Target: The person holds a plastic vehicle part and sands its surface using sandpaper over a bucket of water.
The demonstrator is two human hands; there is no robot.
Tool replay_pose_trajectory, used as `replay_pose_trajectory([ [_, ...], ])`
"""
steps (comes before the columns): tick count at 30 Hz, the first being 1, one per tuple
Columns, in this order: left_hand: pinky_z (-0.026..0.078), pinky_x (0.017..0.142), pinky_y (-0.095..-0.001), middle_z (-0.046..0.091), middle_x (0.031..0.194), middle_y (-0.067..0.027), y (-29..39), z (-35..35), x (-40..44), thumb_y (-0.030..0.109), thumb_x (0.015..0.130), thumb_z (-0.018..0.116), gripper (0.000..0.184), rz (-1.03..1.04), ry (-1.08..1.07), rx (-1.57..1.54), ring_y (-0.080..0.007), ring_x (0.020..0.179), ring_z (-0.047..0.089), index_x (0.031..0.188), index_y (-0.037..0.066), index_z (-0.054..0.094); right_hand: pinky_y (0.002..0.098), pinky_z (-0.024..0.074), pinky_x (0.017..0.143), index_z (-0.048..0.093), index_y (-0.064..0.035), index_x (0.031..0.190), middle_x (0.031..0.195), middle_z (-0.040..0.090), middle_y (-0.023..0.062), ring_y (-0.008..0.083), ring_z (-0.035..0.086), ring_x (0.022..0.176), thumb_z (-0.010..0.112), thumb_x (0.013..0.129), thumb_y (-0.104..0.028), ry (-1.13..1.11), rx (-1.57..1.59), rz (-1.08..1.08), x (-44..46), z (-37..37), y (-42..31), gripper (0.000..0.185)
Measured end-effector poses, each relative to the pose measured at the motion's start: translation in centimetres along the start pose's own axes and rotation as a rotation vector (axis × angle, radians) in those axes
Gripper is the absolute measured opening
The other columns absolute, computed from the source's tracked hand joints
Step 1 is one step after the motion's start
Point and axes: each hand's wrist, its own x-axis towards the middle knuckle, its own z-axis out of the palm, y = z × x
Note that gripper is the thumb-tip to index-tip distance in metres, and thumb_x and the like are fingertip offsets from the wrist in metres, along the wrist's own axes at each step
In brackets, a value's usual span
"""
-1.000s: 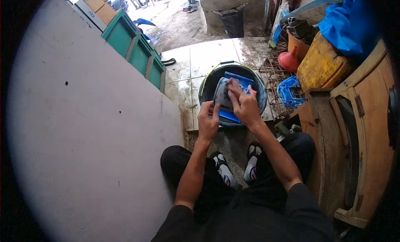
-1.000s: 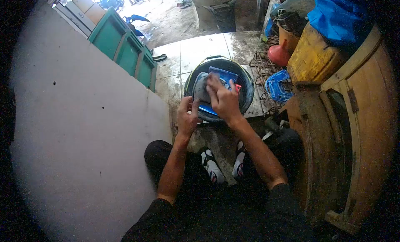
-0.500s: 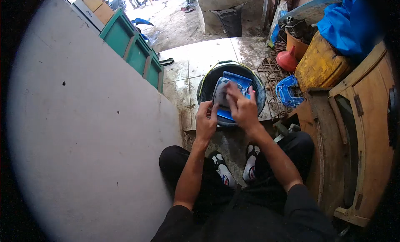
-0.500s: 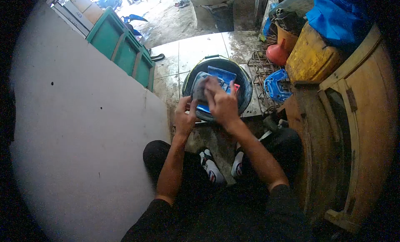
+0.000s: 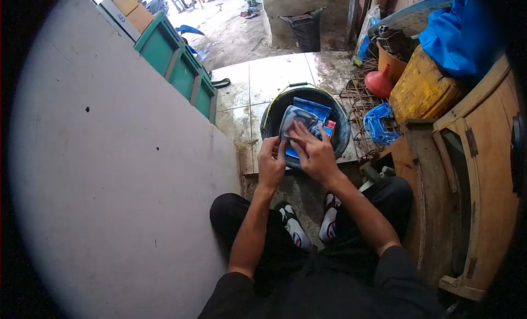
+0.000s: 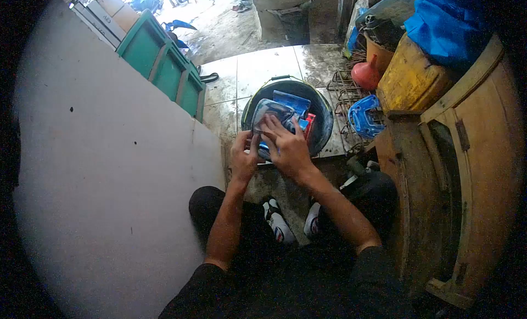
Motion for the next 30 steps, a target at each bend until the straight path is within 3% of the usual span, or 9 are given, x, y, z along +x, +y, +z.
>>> replay_pose_trajectory([
  [3, 0.050, 0.065, -0.0310, 0.061, 0.085, -0.0099, 0.5, 0.1, 0.1, 0.015, 0.098, 0.067, 0.017, 0.038, 0.001, 0.076, -0.0162, 0.072, 0.061, 0.107, 0.000, 0.064, 0.0633, 0.0186, 0.118, 0.063, -0.0133, 0.135, 0.146, 0.055, 0.0127, 0.0274, 0.050, 0.138, 0.053, 0.102, -0.024, -0.030, -0.038, -0.012, 0.5, 0.0, 1.2, 0.035],
  [5, 0.050, 0.066, -0.0310, 0.061, 0.085, -0.0102, 0.1, 0.3, 0.0, 0.015, 0.098, 0.066, 0.017, -0.024, 0.013, -0.013, -0.0170, 0.073, 0.062, 0.107, 0.000, 0.064, 0.0628, 0.0193, 0.118, 0.061, -0.0142, 0.138, 0.148, 0.054, 0.0120, 0.0266, 0.049, 0.139, 0.053, 0.102, -0.025, 0.058, -0.069, 0.128, 1.8, 0.0, 2.1, 0.038],
  [7, 0.051, 0.065, -0.0316, 0.061, 0.085, -0.0102, 0.2, 0.3, 0.0, 0.015, 0.098, 0.066, 0.018, 0.042, 0.000, 0.019, -0.0176, 0.072, 0.063, 0.107, 0.000, 0.064, 0.0623, 0.0209, 0.118, 0.060, -0.0149, 0.139, 0.149, 0.053, 0.0111, 0.0268, 0.050, 0.139, 0.052, 0.103, -0.027, 0.054, -0.063, 0.099, 1.4, 0.0, 1.3, 0.039],
  [11, 0.050, 0.066, -0.0322, 0.062, 0.087, -0.0099, -0.1, 0.0, 0.0, 0.015, 0.099, 0.065, 0.018, -0.058, -0.030, -0.001, -0.0171, 0.073, 0.062, 0.108, -0.001, 0.064, 0.0619, 0.0214, 0.118, 0.057, -0.0150, 0.142, 0.150, 0.052, 0.0109, 0.0285, 0.048, 0.140, 0.050, 0.104, -0.027, -0.041, -0.074, -0.060, 0.5, 0.2, 0.7, 0.041],
  [14, 0.050, 0.066, -0.0317, 0.063, 0.088, -0.0102, 0.8, 0.4, -0.1, 0.012, 0.098, 0.065, 0.016, -0.004, -0.008, 0.024, -0.0169, 0.073, 0.062, 0.107, -0.001, 0.064, 0.0626, 0.0194, 0.118, 0.058, -0.0119, 0.141, 0.151, 0.050, 0.0119, 0.0274, 0.045, 0.143, 0.050, 0.104, -0.027, 0.031, -0.069, 0.121, 2.2, 0.1, 2.6, 0.040],
  [18, 0.051, 0.066, -0.0309, 0.063, 0.088, -0.0104, 0.5, 0.0, -0.1, 0.011, 0.098, 0.065, 0.015, 0.018, -0.005, 0.021, -0.0172, 0.073, 0.062, 0.107, -0.001, 0.064, 0.0634, 0.0182, 0.118, 0.061, -0.0133, 0.137, 0.151, 0.049, 0.0138, 0.0279, 0.043, 0.143, 0.050, 0.104, -0.027, -0.038, -0.018, -0.065, 0.4, 0.8, 1.0, 0.037],
  [21, 0.050, 0.066, -0.0302, 0.063, 0.088, -0.0105, 0.4, 0.0, -0.1, 0.012, 0.098, 0.065, 0.015, -0.066, -0.032, 0.000, -0.0172, 0.073, 0.062, 0.106, -0.001, 0.063, 0.0633, 0.0186, 0.118, 0.061, -0.0134, 0.137, 0.150, 0.051, 0.0129, 0.0288, 0.046, 0.141, 0.051, 0.104, -0.026, 0.033, -0.062, -0.017, 0.8, 0.8, 1.7, 0.037],
  [22, 0.051, 0.066, -0.0302, 0.063, 0.089, -0.0104, 0.9, 0.1, 0.0, 0.012, 0.098, 0.065, 0.015, -0.015, -0.025, 0.041, -0.0169, 0.073, 0.062, 0.106, -0.001, 0.064, 0.0627, 0.0195, 0.118, 0.062, -0.0131, 0.136, 0.146, 0.054, 0.0129, 0.0293, 0.049, 0.139, 0.052, 0.103, -0.025, 0.075, -0.043, 0.093, 1.6, 0.7, 2.0, 0.036],
  [30, 0.051, 0.066, -0.0304, 0.062, 0.086, -0.0093, 0.5, 0.2, 0.2, 0.014, 0.098, 0.066, 0.017, -0.015, -0.022, 0.008, -0.0165, 0.073, 0.062, 0.106, -0.001, 0.064, 0.0607, 0.0246, 0.117, 0.055, -0.0142, 0.144, 0.148, 0.053, 0.0138, 0.0281, 0.050, 0.138, 0.054, 0.101, -0.023, 0.065, -0.110, -0.084, 0.6, 1.2, 1.6, 0.044],
])
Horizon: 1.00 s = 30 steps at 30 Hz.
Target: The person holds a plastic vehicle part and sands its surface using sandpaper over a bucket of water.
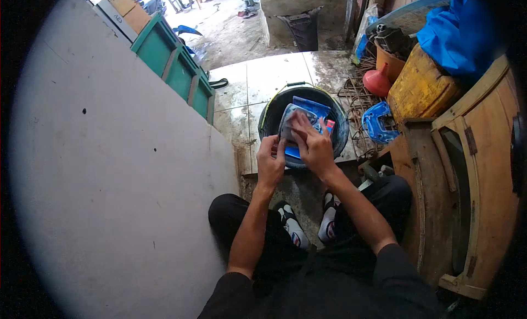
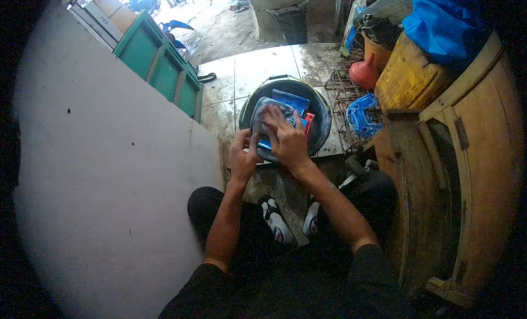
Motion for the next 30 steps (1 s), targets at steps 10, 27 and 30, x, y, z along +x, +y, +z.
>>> replay_pose_trajectory([
  [10, 0.053, 0.055, -0.0303, 0.062, 0.088, -0.0094, -0.4, 0.0, -0.1, 0.018, 0.100, 0.063, 0.020, 0.047, -0.001, 0.041, -0.0160, 0.072, 0.063, 0.109, 0.000, 0.062, 0.0610, 0.0275, 0.116, 0.058, -0.0158, 0.142, 0.148, 0.054, 0.0105, 0.0271, 0.048, 0.140, 0.054, 0.101, -0.019, 0.040, 0.078, 0.107, 0.5, 0.3, 0.8, 0.041],
  [27, 0.052, 0.066, -0.0324, 0.062, 0.090, -0.0114, -0.3, -0.2, 0.0, 0.013, 0.099, 0.065, 0.016, 0.009, -0.004, -0.002, -0.0199, 0.074, 0.064, 0.105, -0.001, 0.064, 0.0606, 0.0237, 0.117, 0.063, -0.0135, 0.134, 0.147, 0.055, 0.0112, 0.0282, 0.051, 0.137, 0.053, 0.103, -0.022, -0.043, 0.072, -0.002, -0.5, -0.6, -1.0, 0.034],
  [30, 0.051, 0.065, -0.0313, 0.063, 0.090, -0.0107, 0.6, 0.0, -0.2, 0.014, 0.099, 0.064, 0.016, 0.038, 0.026, 0.024, -0.0182, 0.074, 0.063, 0.106, -0.001, 0.063, 0.0619, 0.0269, 0.115, 0.063, -0.0136, 0.134, 0.145, 0.056, 0.0129, 0.0311, 0.056, 0.131, 0.053, 0.102, -0.022, 0.028, 0.064, 0.182, 0.9, -0.4, 0.8, 0.034],
])
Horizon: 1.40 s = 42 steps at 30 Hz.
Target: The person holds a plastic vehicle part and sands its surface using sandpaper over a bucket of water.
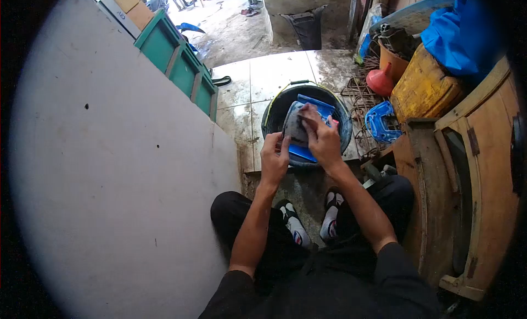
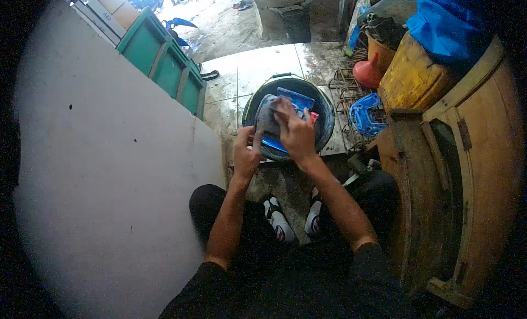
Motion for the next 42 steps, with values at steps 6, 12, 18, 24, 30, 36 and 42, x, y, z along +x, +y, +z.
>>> replay_pose_trajectory([
  [6, 0.050, 0.064, -0.0313, 0.064, 0.088, -0.0099, -0.8, -0.4, 0.2, 0.015, 0.099, 0.064, 0.017, -0.044, -0.036, -0.019, -0.0174, 0.072, 0.063, 0.108, 0.000, 0.063, 0.0621, 0.0254, 0.116, 0.064, -0.0159, 0.133, 0.145, 0.056, 0.0130, 0.0290, 0.054, 0.134, 0.056, 0.100, -0.019, -0.080, -0.003, -0.173, -1.7, 0.0, -0.6, 0.034],
  [12, 0.051, 0.064, -0.0316, 0.065, 0.089, -0.0101, -0.7, 0.1, -0.1, 0.016, 0.100, 0.063, 0.018, -0.025, -0.007, -0.024, -0.0168, 0.071, 0.063, 0.108, 0.000, 0.063, 0.0600, 0.0263, 0.116, 0.064, -0.0118, 0.131, 0.145, 0.057, 0.0122, 0.0289, 0.054, 0.134, 0.059, 0.098, -0.016, -0.039, 0.014, -0.018, -0.5, 0.0, 0.2, 0.034],
  [18, 0.051, 0.064, -0.0311, 0.064, 0.090, -0.0105, -0.6, -0.1, -0.1, 0.015, 0.100, 0.064, 0.018, -0.079, -0.039, -0.058, -0.0166, 0.073, 0.064, 0.108, 0.000, 0.063, 0.0633, 0.0210, 0.118, 0.059, -0.0172, 0.138, 0.149, 0.052, 0.0115, 0.0272, 0.048, 0.140, 0.051, 0.102, -0.024, -0.119, -0.009, -0.060, -0.4, -0.6, 0.0, 0.038],
  [24, 0.057, 0.046, -0.0301, 0.064, 0.090, -0.0100, -0.1, -0.6, 0.3, 0.022, 0.099, 0.064, 0.026, 0.070, -0.028, 0.036, -0.0170, 0.070, 0.066, 0.112, -0.001, 0.061, 0.0628, 0.0225, 0.118, 0.058, -0.0181, 0.140, 0.150, 0.052, 0.0097, 0.0280, 0.050, 0.138, 0.061, 0.093, -0.012, -0.202, 0.005, -0.224, -1.7, -0.9, -2.3, 0.047],
  [30, 0.052, 0.067, -0.0334, 0.062, 0.089, -0.0119, -0.9, -0.1, 0.1, 0.012, 0.098, 0.065, 0.017, -0.011, 0.003, -0.016, -0.0200, 0.075, 0.064, 0.109, -0.001, 0.064, 0.0648, 0.0239, 0.116, 0.062, -0.0157, 0.133, 0.149, 0.053, 0.0090, 0.0284, 0.053, 0.136, 0.060, 0.096, -0.015, -0.063, -0.006, -0.080, -0.1, -0.1, -0.5, 0.037],
  [36, 0.051, 0.066, -0.0336, 0.062, 0.089, -0.0126, -0.7, 0.0, 0.1, 0.013, 0.098, 0.066, 0.018, -0.032, -0.006, 0.009, -0.0205, 0.073, 0.063, 0.108, -0.001, 0.063, 0.0659, 0.0245, 0.115, 0.063, -0.0162, 0.133, 0.140, 0.059, 0.0166, 0.0300, 0.056, 0.132, 0.057, 0.099, -0.022, -0.108, 0.023, 0.028, 0.9, -1.7, -0.4, 0.035],
  [42, 0.051, 0.066, -0.0340, 0.062, 0.090, -0.0126, -0.3, -0.4, 0.1, 0.014, 0.098, 0.065, 0.018, 0.007, -0.015, 0.045, -0.0213, 0.073, 0.063, 0.108, -0.001, 0.063, 0.0659, 0.0259, 0.114, 0.065, -0.0175, 0.130, 0.142, 0.058, 0.0140, 0.0297, 0.057, 0.131, 0.057, 0.099, -0.020, -0.097, 0.016, -0.164, -0.5, -1.3, -0.7, 0.032],
])
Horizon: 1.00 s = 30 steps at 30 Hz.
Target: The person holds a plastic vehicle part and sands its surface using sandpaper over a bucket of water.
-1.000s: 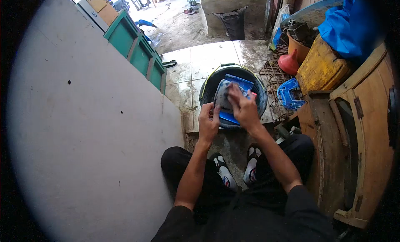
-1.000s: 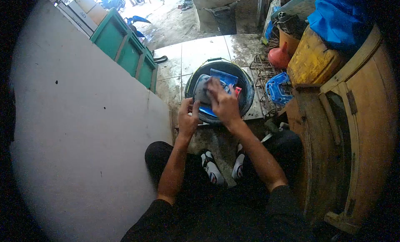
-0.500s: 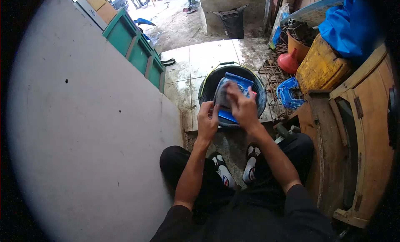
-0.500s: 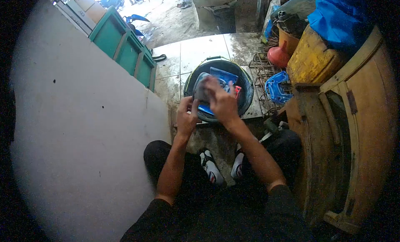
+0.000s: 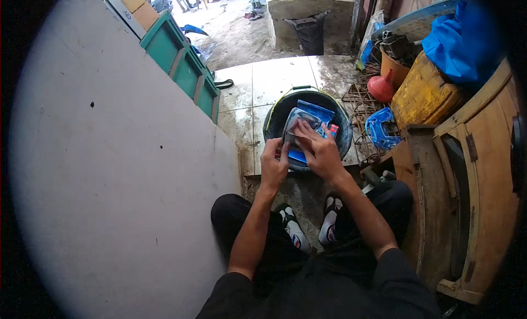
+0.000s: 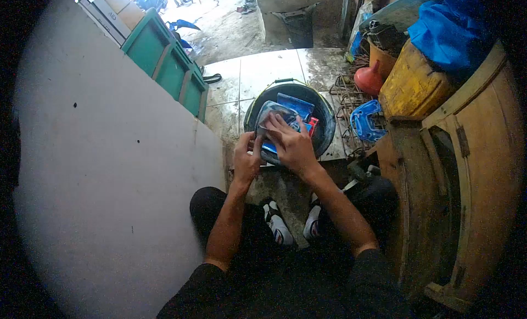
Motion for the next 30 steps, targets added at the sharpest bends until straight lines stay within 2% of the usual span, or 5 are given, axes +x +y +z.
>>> replay_pose_trajectory([
  [13, 0.052, 0.067, -0.0341, 0.062, 0.092, -0.0134, 0.2, 0.2, 0.0, 0.011, 0.098, 0.064, 0.017, 0.059, 0.010, 0.025, -0.0221, 0.075, 0.064, 0.109, -0.002, 0.064, 0.0596, 0.0253, 0.117, 0.062, -0.0174, 0.136, 0.142, 0.060, 0.0102, 0.0260, 0.053, 0.136, 0.057, 0.098, -0.015, 0.038, -0.033, 0.143, 0.9, 0.3, 1.7, 0.039],
  [19, 0.052, 0.065, -0.0328, 0.063, 0.091, -0.0130, -0.3, 0.3, 0.0, 0.013, 0.098, 0.066, 0.016, -0.003, -0.012, -0.082, -0.0211, 0.073, 0.064, 0.106, -0.001, 0.064, 0.0626, 0.0230, 0.117, 0.061, -0.0169, 0.138, 0.144, 0.057, 0.0096, 0.0257, 0.051, 0.137, 0.056, 0.098, -0.016, -0.096, 0.016, -0.090, 0.0, 0.0, 0.2, 0.040],
  [21, 0.052, 0.065, -0.0328, 0.063, 0.092, -0.0127, 0.2, 0.3, 0.1, 0.013, 0.098, 0.066, 0.017, 0.075, 0.011, 0.035, -0.0200, 0.073, 0.065, 0.107, -0.001, 0.064, 0.0617, 0.0222, 0.118, 0.058, -0.0184, 0.141, 0.147, 0.056, 0.0086, 0.0234, 0.050, 0.139, 0.061, 0.092, -0.012, 0.043, -0.051, 0.121, 1.0, 0.5, 1.9, 0.049],
  [27, 0.051, 0.065, -0.0333, 0.062, 0.089, -0.0119, -0.3, 0.2, 0.0, 0.013, 0.098, 0.066, 0.017, 0.074, 0.001, -0.017, -0.0199, 0.072, 0.064, 0.107, -0.001, 0.063, 0.0662, 0.0201, 0.117, 0.061, -0.0193, 0.137, 0.146, 0.056, 0.0093, 0.0265, 0.051, 0.138, 0.056, 0.098, -0.015, -0.127, 0.007, -0.132, -0.4, -0.2, -0.5, 0.039],
  [30, 0.052, 0.068, -0.0341, 0.062, 0.091, -0.0128, 0.0, 0.3, 0.1, 0.013, 0.098, 0.065, 0.016, 0.082, 0.019, 0.027, -0.0220, 0.075, 0.065, 0.108, 0.000, 0.063, 0.0601, 0.0160, 0.120, 0.062, -0.0162, 0.137, 0.145, 0.057, 0.0091, 0.0249, 0.050, 0.138, 0.061, 0.097, -0.014, 0.073, -0.073, 0.152, 0.7, 0.7, 1.1, 0.040],
])
